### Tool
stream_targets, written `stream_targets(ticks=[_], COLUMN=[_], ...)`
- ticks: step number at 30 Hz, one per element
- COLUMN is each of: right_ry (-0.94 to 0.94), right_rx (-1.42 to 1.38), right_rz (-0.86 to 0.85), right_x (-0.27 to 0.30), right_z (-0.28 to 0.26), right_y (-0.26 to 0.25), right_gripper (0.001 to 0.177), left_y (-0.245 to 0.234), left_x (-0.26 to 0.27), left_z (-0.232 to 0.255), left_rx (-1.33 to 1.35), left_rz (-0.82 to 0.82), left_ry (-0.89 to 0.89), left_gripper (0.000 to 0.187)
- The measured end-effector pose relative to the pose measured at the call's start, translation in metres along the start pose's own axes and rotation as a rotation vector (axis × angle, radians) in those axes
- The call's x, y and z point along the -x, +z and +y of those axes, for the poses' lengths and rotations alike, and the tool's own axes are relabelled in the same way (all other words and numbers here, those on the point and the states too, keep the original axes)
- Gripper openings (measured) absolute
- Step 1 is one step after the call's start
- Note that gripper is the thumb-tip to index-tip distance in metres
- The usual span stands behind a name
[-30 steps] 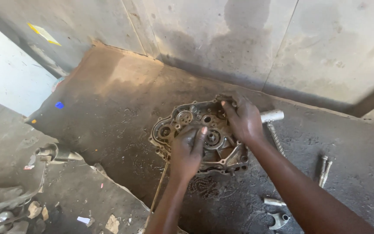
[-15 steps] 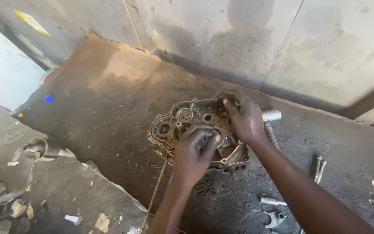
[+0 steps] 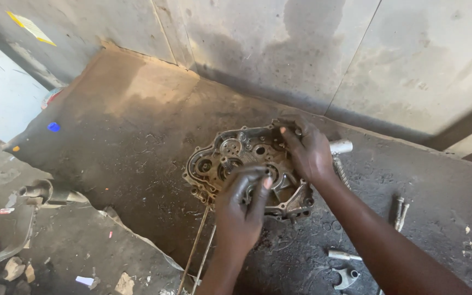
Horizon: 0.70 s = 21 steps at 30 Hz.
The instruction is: The person uses a hammer and a metal punch to tap and remove a cylindrical component from an engine cylinder head. They then use a large mallet to strike a threaded rod inserted into the head, likely to dislodge a stuck part. The task involves repeated striking and repositioning of the tools on the engine block.
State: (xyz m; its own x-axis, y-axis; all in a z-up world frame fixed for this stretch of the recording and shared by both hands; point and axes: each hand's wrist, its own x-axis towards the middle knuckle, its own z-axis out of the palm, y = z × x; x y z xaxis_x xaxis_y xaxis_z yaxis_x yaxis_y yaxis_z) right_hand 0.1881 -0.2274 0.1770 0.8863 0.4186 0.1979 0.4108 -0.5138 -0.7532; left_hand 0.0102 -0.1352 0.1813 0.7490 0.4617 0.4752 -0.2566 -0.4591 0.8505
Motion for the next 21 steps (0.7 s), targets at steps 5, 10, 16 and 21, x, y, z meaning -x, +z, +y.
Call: stream_targets(ticks=[5, 10, 16, 21], right_ry=[0.039, 0.055, 0.062, 0.049], right_rx=[-0.009, -0.006, 0.031, 0.042], right_rz=[0.007, 0.012, 0.024, 0.042], right_x=[0.007, 0.009, 0.01, 0.009], right_z=[-0.018, -0.024, -0.027, -0.02], right_y=[-0.008, -0.011, -0.01, -0.006], right_gripper=[0.031, 0.032, 0.035, 0.037], left_y=[-0.011, -0.014, -0.009, -0.012], left_x=[-0.046, -0.062, -0.056, -0.059], left_z=[0.017, -0.048, -0.071, -0.066], left_rx=[-0.094, -0.216, -0.32, -0.342], left_rz=[0.115, 0.144, 0.039, 0.039], left_ry=[0.018, -0.08, -0.132, -0.187], left_gripper=[0.039, 0.058, 0.026, 0.027])
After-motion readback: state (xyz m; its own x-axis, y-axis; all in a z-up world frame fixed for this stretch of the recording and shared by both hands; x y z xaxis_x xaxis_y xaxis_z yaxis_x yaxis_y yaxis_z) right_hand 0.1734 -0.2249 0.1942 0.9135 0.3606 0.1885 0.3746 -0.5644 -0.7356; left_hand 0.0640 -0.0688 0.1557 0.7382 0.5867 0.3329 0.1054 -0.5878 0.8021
